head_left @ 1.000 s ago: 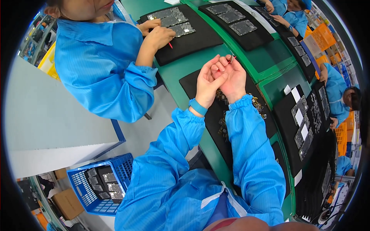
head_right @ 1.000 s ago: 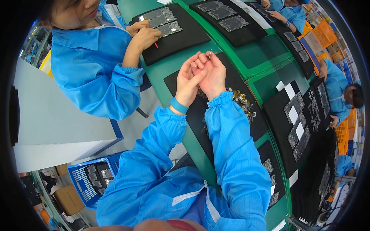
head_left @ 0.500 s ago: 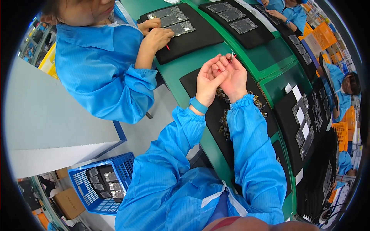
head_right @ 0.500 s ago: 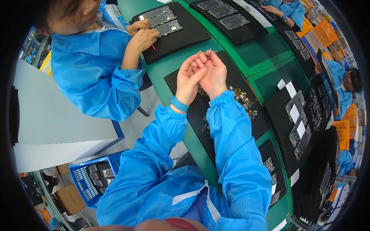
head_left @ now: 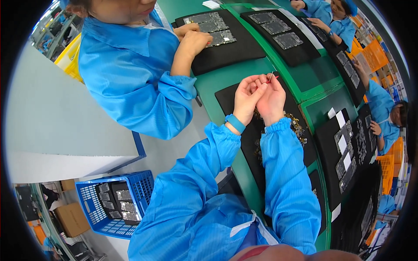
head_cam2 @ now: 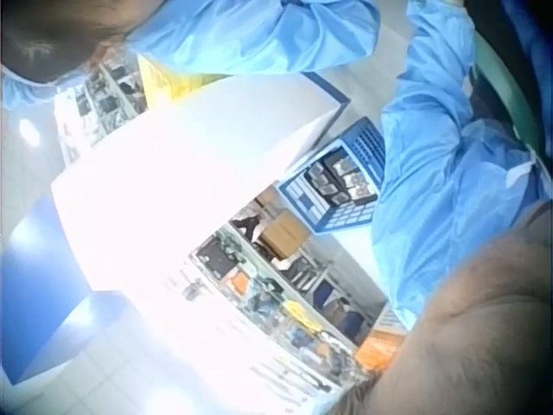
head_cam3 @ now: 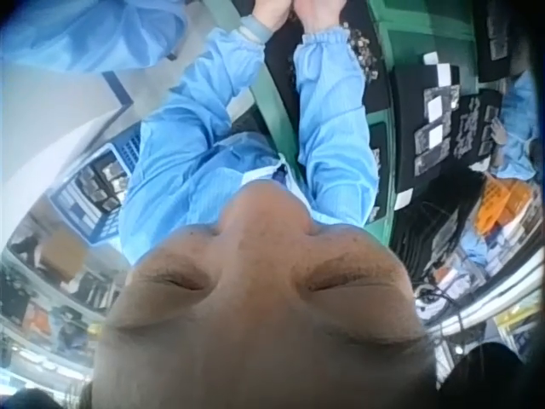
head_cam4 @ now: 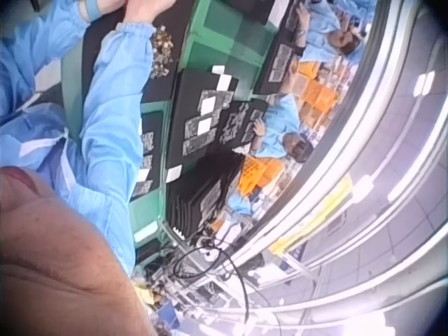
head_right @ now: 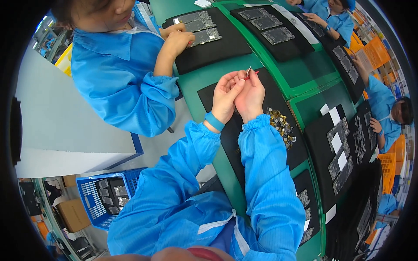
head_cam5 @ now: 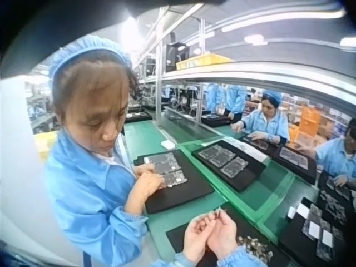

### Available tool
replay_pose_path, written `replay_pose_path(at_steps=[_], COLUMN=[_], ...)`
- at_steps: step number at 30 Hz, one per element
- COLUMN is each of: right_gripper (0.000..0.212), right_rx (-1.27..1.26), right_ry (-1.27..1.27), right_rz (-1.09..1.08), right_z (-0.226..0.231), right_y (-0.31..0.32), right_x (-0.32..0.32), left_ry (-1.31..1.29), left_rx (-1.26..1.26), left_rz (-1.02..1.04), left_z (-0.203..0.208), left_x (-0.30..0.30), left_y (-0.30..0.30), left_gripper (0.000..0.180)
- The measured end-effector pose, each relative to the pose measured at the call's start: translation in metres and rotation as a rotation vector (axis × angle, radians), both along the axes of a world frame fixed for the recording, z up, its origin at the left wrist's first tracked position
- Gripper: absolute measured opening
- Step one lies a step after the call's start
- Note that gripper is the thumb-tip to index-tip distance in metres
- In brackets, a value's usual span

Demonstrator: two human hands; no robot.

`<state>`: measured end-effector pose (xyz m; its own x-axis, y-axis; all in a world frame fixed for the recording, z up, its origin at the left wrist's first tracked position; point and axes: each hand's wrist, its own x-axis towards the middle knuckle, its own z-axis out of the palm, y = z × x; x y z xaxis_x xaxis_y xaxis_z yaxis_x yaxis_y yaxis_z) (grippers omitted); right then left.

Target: The person assembles electronic components onto a printed circuit board by picking them from a tray and placing them onto the board with tweezers.

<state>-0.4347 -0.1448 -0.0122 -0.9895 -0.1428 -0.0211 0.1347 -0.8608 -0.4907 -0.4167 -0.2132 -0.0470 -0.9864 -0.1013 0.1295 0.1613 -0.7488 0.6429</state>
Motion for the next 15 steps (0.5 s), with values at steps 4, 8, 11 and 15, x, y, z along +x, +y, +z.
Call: replay_pose_path(at_steps=[4,8,11,15], right_gripper=[0.025,0.024,0.024,0.025], right_rx=[0.017,0.033,0.093,0.040], right_ry=[-0.029,-0.060,-0.126,-0.141], right_rz=[-0.056,-0.118,-0.207,-0.228], right_z=[-0.012,-0.013,-0.007,-0.004], right_y=[0.000,-0.003,-0.010,-0.012], right_x=[-0.004,-0.005,-0.001,0.004], left_ry=[-0.020,-0.020,-0.052,-0.072], left_rx=[0.018,0.018,0.019,0.129], left_rz=[-0.004,-0.037,-0.030,-0.063], left_z=[-0.002,-0.002,-0.001,-0.004], left_x=[-0.002,-0.002,-0.001,-0.004], left_y=[0.001,0.000,0.000,-0.002], left_gripper=[0.038,0.034,0.031,0.029])
